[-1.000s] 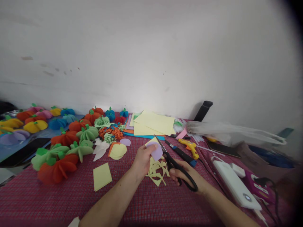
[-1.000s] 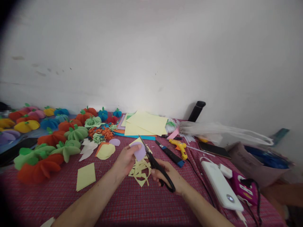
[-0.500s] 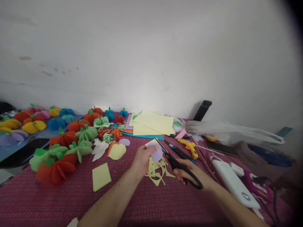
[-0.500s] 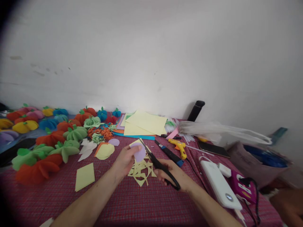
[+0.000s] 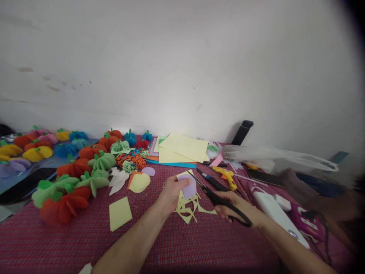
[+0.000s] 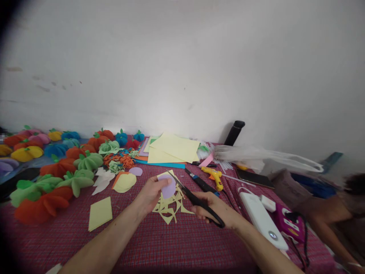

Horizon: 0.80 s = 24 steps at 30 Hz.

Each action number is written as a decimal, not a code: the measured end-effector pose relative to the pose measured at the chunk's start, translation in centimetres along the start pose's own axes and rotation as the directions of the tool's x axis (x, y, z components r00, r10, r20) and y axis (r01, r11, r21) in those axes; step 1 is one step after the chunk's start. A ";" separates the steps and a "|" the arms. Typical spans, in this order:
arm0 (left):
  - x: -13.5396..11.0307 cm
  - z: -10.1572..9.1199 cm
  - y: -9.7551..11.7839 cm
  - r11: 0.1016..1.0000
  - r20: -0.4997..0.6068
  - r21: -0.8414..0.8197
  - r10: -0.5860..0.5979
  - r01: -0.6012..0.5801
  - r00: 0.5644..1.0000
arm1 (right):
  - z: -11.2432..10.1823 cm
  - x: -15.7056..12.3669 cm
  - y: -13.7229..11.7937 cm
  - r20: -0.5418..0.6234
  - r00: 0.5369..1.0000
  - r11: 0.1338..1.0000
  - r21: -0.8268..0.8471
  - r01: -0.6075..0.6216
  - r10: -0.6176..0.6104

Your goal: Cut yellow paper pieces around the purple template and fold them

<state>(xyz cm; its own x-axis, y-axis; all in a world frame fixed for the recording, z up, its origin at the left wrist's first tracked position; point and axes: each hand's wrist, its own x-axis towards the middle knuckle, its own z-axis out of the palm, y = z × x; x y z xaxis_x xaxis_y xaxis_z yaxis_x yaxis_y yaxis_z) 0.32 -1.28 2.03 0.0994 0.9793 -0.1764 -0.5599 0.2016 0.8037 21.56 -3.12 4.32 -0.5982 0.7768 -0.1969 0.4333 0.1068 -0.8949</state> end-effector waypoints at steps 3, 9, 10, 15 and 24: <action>-0.1 0.2 0.0 0.999 -0.007 0.031 -0.018 0.018 1.000 | -0.2 -0.3 0.1 0.006 1.000 1.000 -0.012 -0.012 0.012; -0.3 0.3 0.1 0.993 0.012 0.114 -0.042 0.040 0.999 | -0.9 -0.8 0.3 0.059 0.998 1.000 0.030 -0.009 0.007; -0.3 0.3 0.1 0.990 0.013 0.134 -0.043 0.041 0.999 | -1.0 -0.9 0.4 0.065 0.998 0.999 0.038 -0.016 0.014; -0.3 0.4 0.0 0.983 0.037 0.173 -0.065 0.058 0.997 | -1.4 -1.4 0.6 0.079 0.996 0.996 0.067 -0.054 0.048; -0.5 0.3 0.1 0.974 0.106 0.217 -0.087 0.062 0.991 | -1.2 -1.9 1.6 0.069 0.995 0.995 0.063 -0.079 0.075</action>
<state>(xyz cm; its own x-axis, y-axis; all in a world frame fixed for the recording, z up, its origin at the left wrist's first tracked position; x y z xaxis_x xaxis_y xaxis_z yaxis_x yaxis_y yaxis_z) 0.52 -1.73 2.36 0.2340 0.9546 -0.1846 -0.3609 0.2616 0.8952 24.18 -3.65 3.77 -0.6087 0.7383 -0.2905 0.4358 0.0052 -0.9000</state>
